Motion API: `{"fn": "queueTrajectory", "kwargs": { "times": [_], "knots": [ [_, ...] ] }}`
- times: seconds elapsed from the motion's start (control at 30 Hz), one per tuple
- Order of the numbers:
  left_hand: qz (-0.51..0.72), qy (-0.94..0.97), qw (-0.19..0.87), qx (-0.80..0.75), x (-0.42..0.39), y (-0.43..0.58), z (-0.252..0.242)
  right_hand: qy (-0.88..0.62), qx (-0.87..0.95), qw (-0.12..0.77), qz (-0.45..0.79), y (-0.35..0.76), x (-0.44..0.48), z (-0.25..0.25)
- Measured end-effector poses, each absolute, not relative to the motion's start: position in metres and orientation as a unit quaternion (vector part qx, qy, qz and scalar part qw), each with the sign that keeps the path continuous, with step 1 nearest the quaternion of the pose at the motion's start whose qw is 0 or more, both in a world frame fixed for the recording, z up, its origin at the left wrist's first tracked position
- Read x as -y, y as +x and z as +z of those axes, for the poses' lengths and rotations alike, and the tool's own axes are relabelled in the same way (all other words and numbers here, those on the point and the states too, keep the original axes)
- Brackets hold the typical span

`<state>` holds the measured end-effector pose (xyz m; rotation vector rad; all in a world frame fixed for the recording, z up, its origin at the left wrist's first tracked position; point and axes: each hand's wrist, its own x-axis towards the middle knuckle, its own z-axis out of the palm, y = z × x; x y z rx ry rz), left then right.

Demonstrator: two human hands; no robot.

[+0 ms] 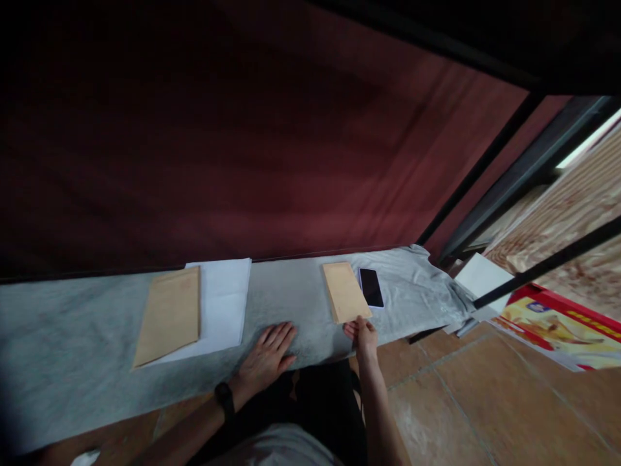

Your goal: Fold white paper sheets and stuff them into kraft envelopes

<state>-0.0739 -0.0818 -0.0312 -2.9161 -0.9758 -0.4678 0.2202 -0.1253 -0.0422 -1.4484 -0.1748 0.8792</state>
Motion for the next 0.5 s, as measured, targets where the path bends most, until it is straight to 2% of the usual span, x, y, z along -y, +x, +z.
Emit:
{"fn": "queueTrajectory", "kwargs": {
  "times": [0.3,0.4,0.5],
  "knots": [
    [-0.148,-0.936,0.008,0.318,0.084,-0.075,-0.025,-0.643,0.103,0.626,0.428,0.223,0.133,-0.038],
    [-0.179,-0.928,-0.002,0.328,0.084,-0.079,-0.025,-0.663,0.129,0.61,0.414,0.222,0.134,-0.04],
    [-0.232,-0.884,0.009,0.405,0.083,-0.091,-0.03,-0.678,0.156,0.609,0.381,0.212,0.135,-0.043]
  ]
}}
